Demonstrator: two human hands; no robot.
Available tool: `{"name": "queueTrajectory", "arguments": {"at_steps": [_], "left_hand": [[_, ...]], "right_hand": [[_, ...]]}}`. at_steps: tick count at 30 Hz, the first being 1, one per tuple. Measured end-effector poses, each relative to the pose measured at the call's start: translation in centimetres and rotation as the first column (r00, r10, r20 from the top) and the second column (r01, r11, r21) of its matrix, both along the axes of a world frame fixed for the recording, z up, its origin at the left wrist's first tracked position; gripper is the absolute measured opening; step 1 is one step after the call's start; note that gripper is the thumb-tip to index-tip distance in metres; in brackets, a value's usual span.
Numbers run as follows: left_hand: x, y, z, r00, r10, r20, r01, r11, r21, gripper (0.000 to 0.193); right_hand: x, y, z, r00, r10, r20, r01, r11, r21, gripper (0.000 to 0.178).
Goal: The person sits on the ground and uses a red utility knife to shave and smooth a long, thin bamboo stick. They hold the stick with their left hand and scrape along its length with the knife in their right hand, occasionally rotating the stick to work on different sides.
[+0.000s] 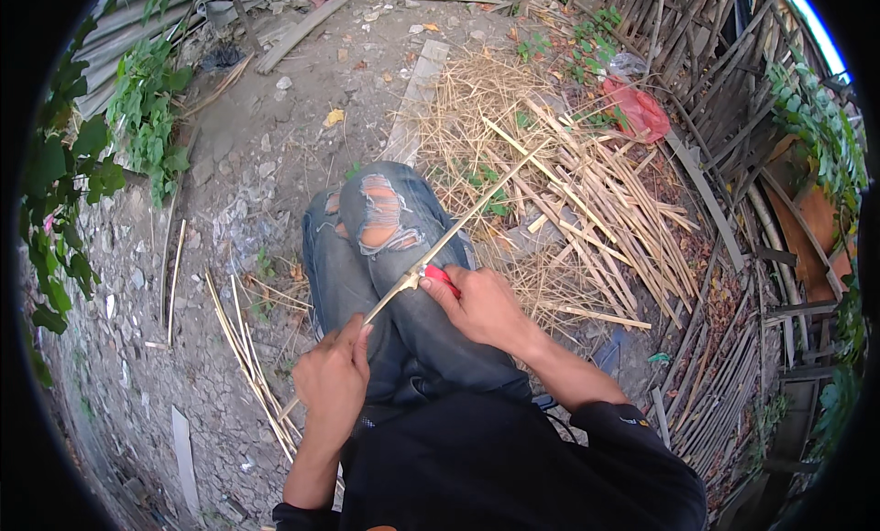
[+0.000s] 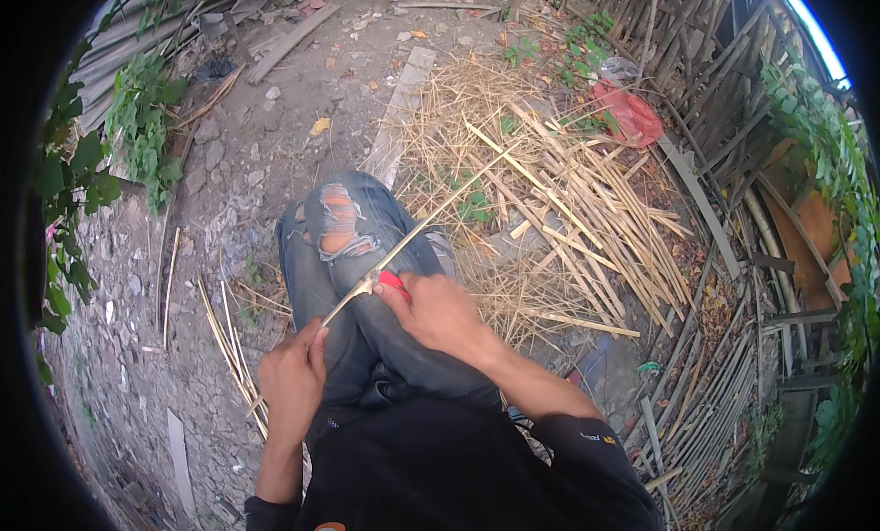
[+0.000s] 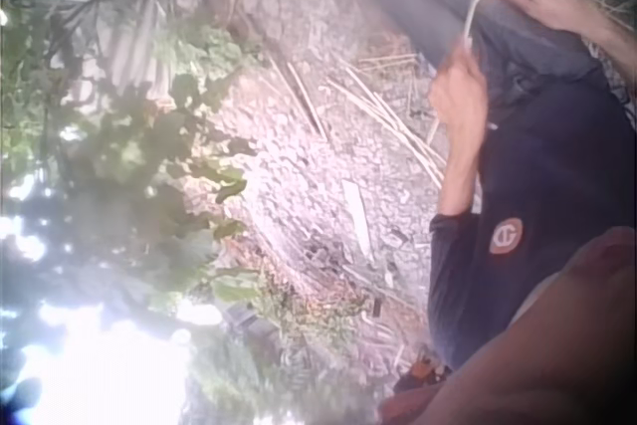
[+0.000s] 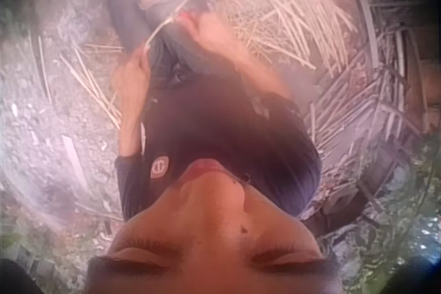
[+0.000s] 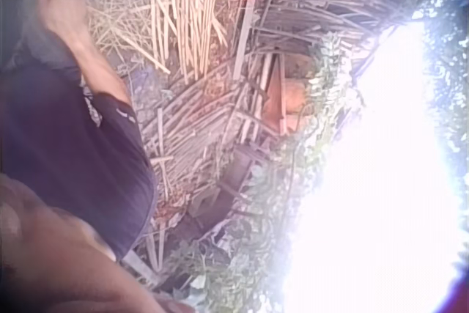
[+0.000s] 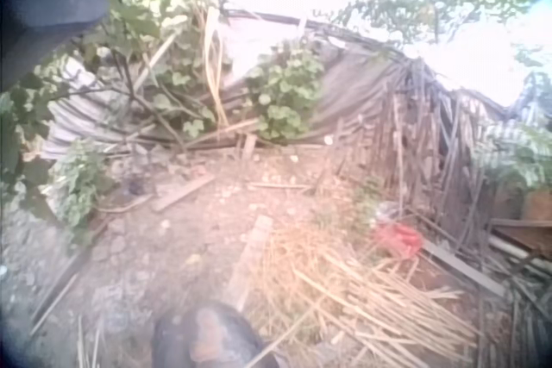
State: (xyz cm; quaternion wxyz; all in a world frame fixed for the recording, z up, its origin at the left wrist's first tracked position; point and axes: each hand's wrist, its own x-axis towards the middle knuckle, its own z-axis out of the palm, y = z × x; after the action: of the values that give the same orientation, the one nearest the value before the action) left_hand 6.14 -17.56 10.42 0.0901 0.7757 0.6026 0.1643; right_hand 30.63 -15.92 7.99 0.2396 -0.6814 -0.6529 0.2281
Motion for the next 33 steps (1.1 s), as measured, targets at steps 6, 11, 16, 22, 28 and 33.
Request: {"name": "queueTrajectory", "arguments": {"at_steps": [6,11,16,22,28,33], "left_hand": [[-2.9,-0.7,0.7,1.0,-0.017,-0.005,0.017,0.999,0.039,0.022],[-2.0,-0.6,1.1,0.999,-0.026,-0.03,0.027,1.0,0.012,0.021],[-4.0,-2.0,1.5,1.0,0.002,-0.026,-0.002,1.0,-0.01,0.019],[-4.2,-1.6,2.1,0.999,0.021,0.049,-0.019,0.999,-0.048,0.018],[-5.7,-2.3,1.9,0.999,0.026,0.041,-0.025,0.999,-0.025,0.016],[-6.9,-2.3,2.1,1.0,0.01,0.019,-0.009,0.999,-0.036,0.016]], "right_hand": [[4.2,2.1,0.7,0.979,-0.142,-0.146,0.131,0.988,-0.081,0.06],[-0.6,-0.1,2.3,0.984,0.171,0.054,-0.163,0.979,-0.121,0.058],[3.4,2.5,1.6,0.993,-0.044,-0.108,0.024,0.983,-0.18,0.058],[2.6,1.2,1.9,0.997,0.067,0.049,-0.062,0.993,-0.098,0.059],[6.2,3.6,0.0,0.98,-0.196,0.015,0.196,0.974,-0.117,0.063],[5.7,2.0,1.1,0.996,-0.086,-0.027,0.084,0.994,-0.064,0.065]]}}
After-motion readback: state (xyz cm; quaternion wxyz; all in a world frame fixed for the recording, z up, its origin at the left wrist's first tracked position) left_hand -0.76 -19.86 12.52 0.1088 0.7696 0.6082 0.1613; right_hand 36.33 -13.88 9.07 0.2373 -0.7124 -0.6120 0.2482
